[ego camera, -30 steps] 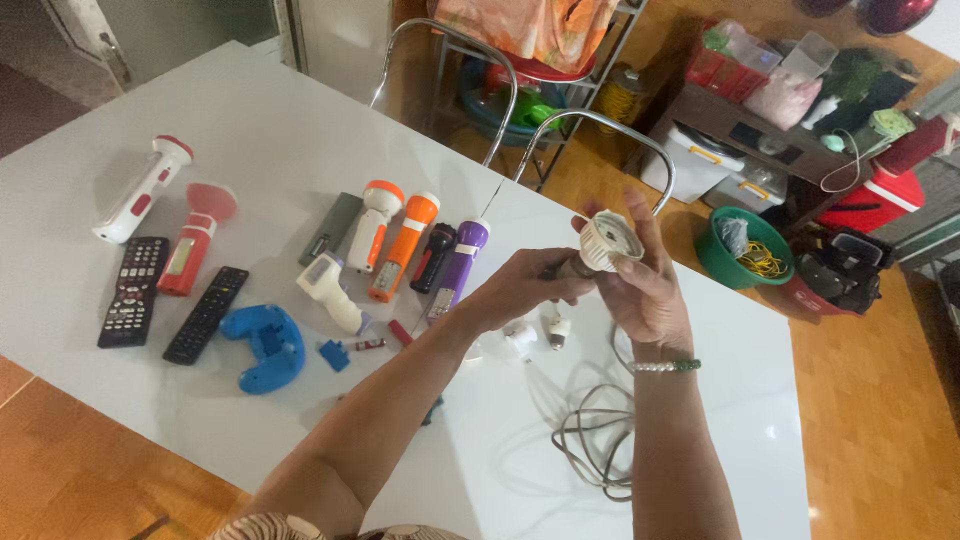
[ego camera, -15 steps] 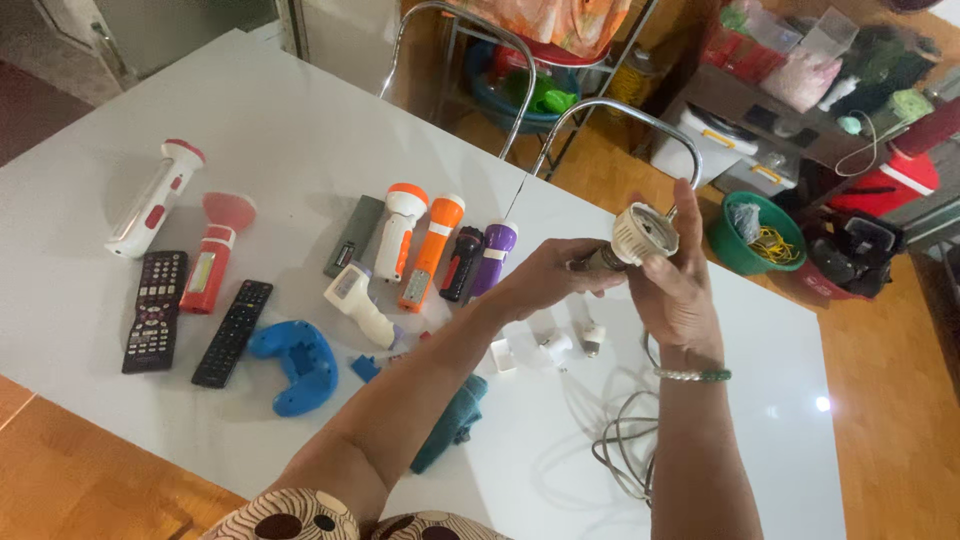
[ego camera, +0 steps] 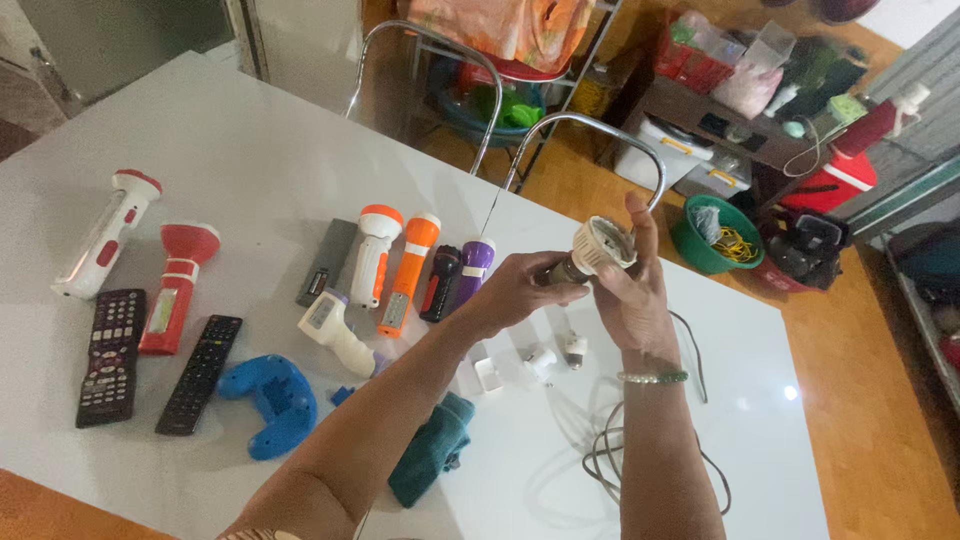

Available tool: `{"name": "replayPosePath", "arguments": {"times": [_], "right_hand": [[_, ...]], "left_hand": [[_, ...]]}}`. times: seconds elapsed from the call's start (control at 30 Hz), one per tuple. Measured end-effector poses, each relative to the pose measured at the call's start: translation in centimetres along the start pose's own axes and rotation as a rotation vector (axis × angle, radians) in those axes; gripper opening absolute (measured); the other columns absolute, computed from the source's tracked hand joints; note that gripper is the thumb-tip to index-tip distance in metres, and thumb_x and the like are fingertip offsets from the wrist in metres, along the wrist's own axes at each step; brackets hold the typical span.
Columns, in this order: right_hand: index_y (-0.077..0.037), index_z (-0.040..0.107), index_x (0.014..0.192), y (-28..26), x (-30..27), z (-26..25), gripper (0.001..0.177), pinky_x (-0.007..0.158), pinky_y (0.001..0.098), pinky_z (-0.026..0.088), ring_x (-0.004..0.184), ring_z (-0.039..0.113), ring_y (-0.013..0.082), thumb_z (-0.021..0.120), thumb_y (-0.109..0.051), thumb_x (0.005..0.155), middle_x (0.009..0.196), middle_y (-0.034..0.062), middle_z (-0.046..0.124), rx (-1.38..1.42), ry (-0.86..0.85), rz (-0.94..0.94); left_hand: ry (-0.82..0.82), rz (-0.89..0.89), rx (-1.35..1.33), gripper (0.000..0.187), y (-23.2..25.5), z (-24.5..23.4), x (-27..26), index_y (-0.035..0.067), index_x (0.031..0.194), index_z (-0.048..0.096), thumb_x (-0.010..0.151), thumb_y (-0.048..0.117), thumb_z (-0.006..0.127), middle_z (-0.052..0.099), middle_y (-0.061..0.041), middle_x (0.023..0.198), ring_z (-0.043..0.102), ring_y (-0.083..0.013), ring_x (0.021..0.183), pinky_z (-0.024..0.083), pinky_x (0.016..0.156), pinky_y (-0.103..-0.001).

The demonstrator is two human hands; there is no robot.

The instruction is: The person assembles various electronic components on a white table. They screw a bulb into a purple flashlight, handle a white infrared thermometer, and attach a light bulb to a socket with a cord. The person also handles a small white adapter and a blue cloth.

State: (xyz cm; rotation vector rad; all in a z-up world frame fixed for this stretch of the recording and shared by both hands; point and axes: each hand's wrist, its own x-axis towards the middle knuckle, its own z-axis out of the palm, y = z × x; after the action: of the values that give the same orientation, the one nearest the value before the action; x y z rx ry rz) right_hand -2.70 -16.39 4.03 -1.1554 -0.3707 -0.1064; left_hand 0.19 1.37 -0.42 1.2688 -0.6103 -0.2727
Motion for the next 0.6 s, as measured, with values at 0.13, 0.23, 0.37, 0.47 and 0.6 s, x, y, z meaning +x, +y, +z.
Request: {"name": "replayPosePath", "arguments": {"times": [0.13, 0.23, 0.37, 0.47, 0.6], "right_hand": [[-0.018, 0.029, 0.161, -1.0, -0.1, 0.5, 0.105, 0.115, 0.0479, 0.044, 0.136, 0.056, 0.0293, 0.090, -0.014, 0.076, 0.151, 0.0171, 0.051, 0.181, -0.137, 0.043], [-0.015, 0.033, 0.160, -1.1, -0.3, 0.2, 0.098, 0.114, 0.0492, 0.044, 0.135, 0.055, 0.0306, 0.086, -0.008, 0.079, 0.147, 0.0202, 0.051, 0.157, -0.089, 0.035], [-0.011, 0.035, 0.162, 0.1, -0.2, -0.5, 0.096, 0.114, 0.0452, 0.046, 0.131, 0.054, 0.0282, 0.083, -0.002, 0.080, 0.138, 0.0133, 0.054, 0.097, -0.005, -0.019], [-0.011, 0.033, 0.162, 0.6, -0.1, -0.9, 0.098, 0.113, 0.0406, 0.046, 0.129, 0.053, 0.0245, 0.084, -0.001, 0.079, 0.133, 0.0076, 0.053, 0.025, 0.019, -0.050], [-0.013, 0.031, 0.167, 0.5, -0.1, -1.1, 0.104, 0.115, 0.0427, 0.044, 0.131, 0.053, 0.0269, 0.087, -0.004, 0.080, 0.136, 0.0103, 0.052, -0.036, -0.007, -0.057]], "left_hand": [[-0.023, -0.020, 0.036, 0.043, 0.8, -0.1, -0.3, 0.001, 0.126, 0.072, 0.091, 0.025, 0.078, 0.073, -0.003, 0.093, 0.065, -0.0093, 0.083, 0.055, 0.080, -0.028], [-0.033, -0.048, 0.014, 0.048, 0.9, -0.1, -0.4, 0.004, 0.131, 0.070, 0.089, 0.026, 0.077, 0.073, -0.004, 0.092, 0.065, -0.0095, 0.081, 0.053, 0.077, -0.027], [0.004, 0.044, 0.043, 0.051, -0.1, 0.2, 0.1, 0.001, 0.133, 0.067, 0.089, 0.023, 0.079, 0.074, -0.004, 0.099, 0.066, -0.0096, 0.086, 0.057, 0.081, -0.027], [0.017, 0.069, 0.036, 0.055, -1.0, 0.4, 0.3, 0.001, 0.135, 0.063, 0.087, 0.021, 0.080, 0.075, -0.005, 0.105, 0.067, -0.0087, 0.092, 0.058, 0.084, -0.027], [0.019, 0.054, 0.047, 0.053, -1.3, 0.3, 0.3, -0.001, 0.134, 0.065, 0.088, 0.021, 0.080, 0.075, -0.006, 0.106, 0.068, -0.0089, 0.094, 0.058, 0.085, -0.027]]}}
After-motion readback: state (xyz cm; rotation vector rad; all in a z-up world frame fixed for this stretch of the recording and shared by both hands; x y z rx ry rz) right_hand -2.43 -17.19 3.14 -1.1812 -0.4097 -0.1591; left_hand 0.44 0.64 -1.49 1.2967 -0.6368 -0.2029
